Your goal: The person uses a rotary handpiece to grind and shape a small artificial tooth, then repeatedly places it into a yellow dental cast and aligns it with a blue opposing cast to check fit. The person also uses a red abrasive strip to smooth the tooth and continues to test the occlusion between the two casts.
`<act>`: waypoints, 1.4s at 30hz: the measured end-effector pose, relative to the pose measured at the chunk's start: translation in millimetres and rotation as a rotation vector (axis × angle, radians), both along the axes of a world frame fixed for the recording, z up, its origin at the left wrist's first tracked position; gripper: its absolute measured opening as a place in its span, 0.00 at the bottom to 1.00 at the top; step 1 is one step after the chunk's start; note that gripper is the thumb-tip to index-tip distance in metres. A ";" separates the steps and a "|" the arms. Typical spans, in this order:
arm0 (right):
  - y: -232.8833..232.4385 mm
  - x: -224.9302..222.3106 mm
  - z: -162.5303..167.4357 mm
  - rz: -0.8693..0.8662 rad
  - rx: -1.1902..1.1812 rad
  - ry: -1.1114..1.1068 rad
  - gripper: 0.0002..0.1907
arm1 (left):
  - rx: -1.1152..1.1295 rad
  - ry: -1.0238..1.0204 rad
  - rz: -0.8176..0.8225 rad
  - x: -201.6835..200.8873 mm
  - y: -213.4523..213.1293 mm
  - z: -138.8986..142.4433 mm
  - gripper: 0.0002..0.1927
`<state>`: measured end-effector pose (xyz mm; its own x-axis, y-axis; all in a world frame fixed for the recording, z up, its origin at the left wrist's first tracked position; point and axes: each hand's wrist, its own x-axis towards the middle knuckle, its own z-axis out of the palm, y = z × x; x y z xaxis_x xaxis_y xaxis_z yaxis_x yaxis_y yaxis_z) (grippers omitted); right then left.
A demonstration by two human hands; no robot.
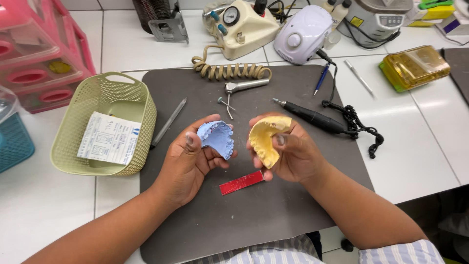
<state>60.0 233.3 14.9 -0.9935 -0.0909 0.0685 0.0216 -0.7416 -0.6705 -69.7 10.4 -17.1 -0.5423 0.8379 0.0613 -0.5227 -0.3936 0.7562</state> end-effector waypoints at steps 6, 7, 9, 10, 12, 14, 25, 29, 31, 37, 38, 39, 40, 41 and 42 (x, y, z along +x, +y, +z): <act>-6.9 6.0 2.1 0.055 0.005 0.074 0.26 | -0.002 -0.094 -0.041 -4.7 0.4 3.3 0.44; -8.2 6.0 2.1 0.044 -0.002 0.077 0.26 | 0.018 -0.078 -0.044 -4.8 0.1 3.7 0.43; -10.5 4.9 1.9 0.025 -0.016 0.082 0.27 | 0.059 -0.048 -0.049 -4.1 -0.1 4.1 0.43; -11.2 4.0 1.7 0.001 -0.018 0.073 0.27 | 0.069 -0.037 -0.047 -3.2 0.1 4.3 0.43; -11.8 1.3 1.4 -0.044 -0.022 0.055 0.28 | 0.089 -0.014 -0.041 -1.8 -0.1 4.5 0.43; -10.1 -1.6 2.4 -0.048 -0.016 0.056 0.28 | 0.070 0.015 -0.022 -0.8 0.6 4.3 0.43; -9.1 0.2 4.6 0.010 -0.190 0.082 0.26 | 0.023 -0.025 -0.043 -2.5 -0.6 1.5 0.40; -9.0 3.0 4.6 0.033 -0.253 0.021 0.27 | -0.009 -0.063 -0.058 -3.5 -0.2 1.0 0.39; -9.8 4.3 4.3 0.060 -0.293 0.001 0.27 | -0.020 -0.073 -0.058 -3.7 -0.2 1.7 0.39; -12.8 10.5 3.3 0.100 -0.298 0.009 0.28 | -0.040 -0.098 -0.065 -4.5 -1.4 3.6 0.41; -13.2 11.6 4.0 0.106 -0.296 0.035 0.28 | -0.038 -0.104 -0.065 -4.3 -1.4 3.8 0.41; -13.2 12.0 4.9 0.112 -0.293 0.063 0.27 | -0.035 -0.110 -0.066 -4.5 -1.3 4.0 0.42; -13.1 12.5 6.1 0.098 -0.255 0.093 0.27 | -0.035 -0.113 -0.066 -4.8 -1.3 4.1 0.41; -13.4 13.4 7.3 0.085 -0.217 0.123 0.26 | -0.035 -0.117 -0.066 -4.9 -1.8 4.1 0.41; -13.3 13.9 8.4 0.072 -0.180 0.153 0.26 | -0.035 -0.120 -0.065 -4.9 -1.7 4.3 0.41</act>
